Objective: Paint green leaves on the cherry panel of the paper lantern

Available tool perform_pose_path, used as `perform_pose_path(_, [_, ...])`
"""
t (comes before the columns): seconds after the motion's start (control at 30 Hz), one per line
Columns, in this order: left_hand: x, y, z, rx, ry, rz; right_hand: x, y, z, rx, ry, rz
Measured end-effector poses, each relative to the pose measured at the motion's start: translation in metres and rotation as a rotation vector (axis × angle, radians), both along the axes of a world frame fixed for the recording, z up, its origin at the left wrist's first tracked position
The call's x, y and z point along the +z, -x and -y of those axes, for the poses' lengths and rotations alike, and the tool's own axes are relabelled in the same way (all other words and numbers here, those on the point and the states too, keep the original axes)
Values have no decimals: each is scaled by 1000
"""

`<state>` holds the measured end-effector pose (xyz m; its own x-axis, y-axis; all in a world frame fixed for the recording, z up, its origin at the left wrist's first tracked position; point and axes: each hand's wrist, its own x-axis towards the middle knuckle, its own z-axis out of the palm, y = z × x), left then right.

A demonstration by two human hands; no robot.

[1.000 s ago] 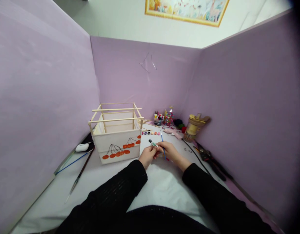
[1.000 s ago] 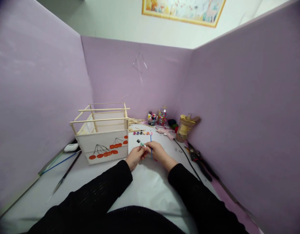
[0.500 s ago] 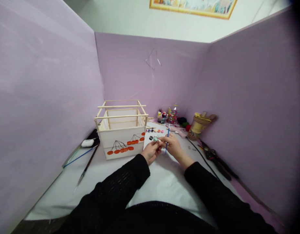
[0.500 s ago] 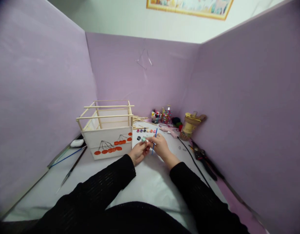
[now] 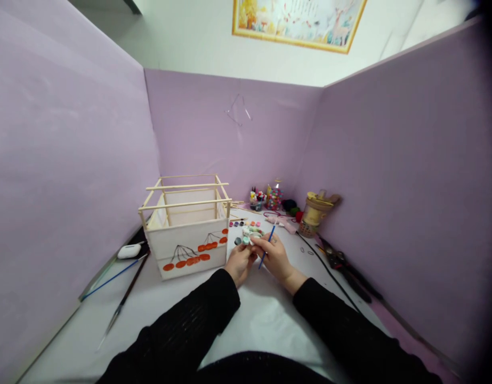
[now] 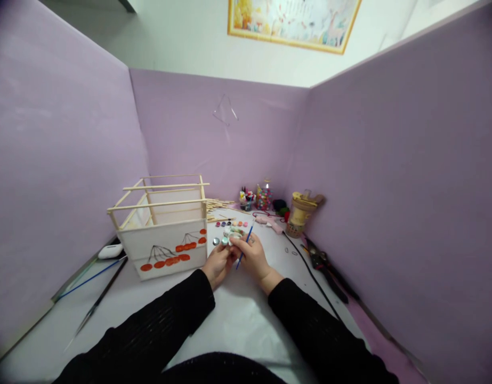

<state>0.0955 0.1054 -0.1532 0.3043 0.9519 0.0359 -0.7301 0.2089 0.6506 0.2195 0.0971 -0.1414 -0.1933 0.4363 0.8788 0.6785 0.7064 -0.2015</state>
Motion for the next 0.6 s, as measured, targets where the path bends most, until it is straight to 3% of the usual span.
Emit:
perform_pose_path(0.1, [2,1,2,-10,10,19,3,1,4,49,94,-85])
perform_pose_path(0.23, [1,2,3,-13,30,-28,8,0,9,156,337,-270])
perform_pose_path(0.4, [-1,2,1,-11,55,-69,12,-3,7,355,574,-726])
perform_pose_path(0.6, [-1,2,2,-17,61,-54,23,-14,-8,607,690,-1200])
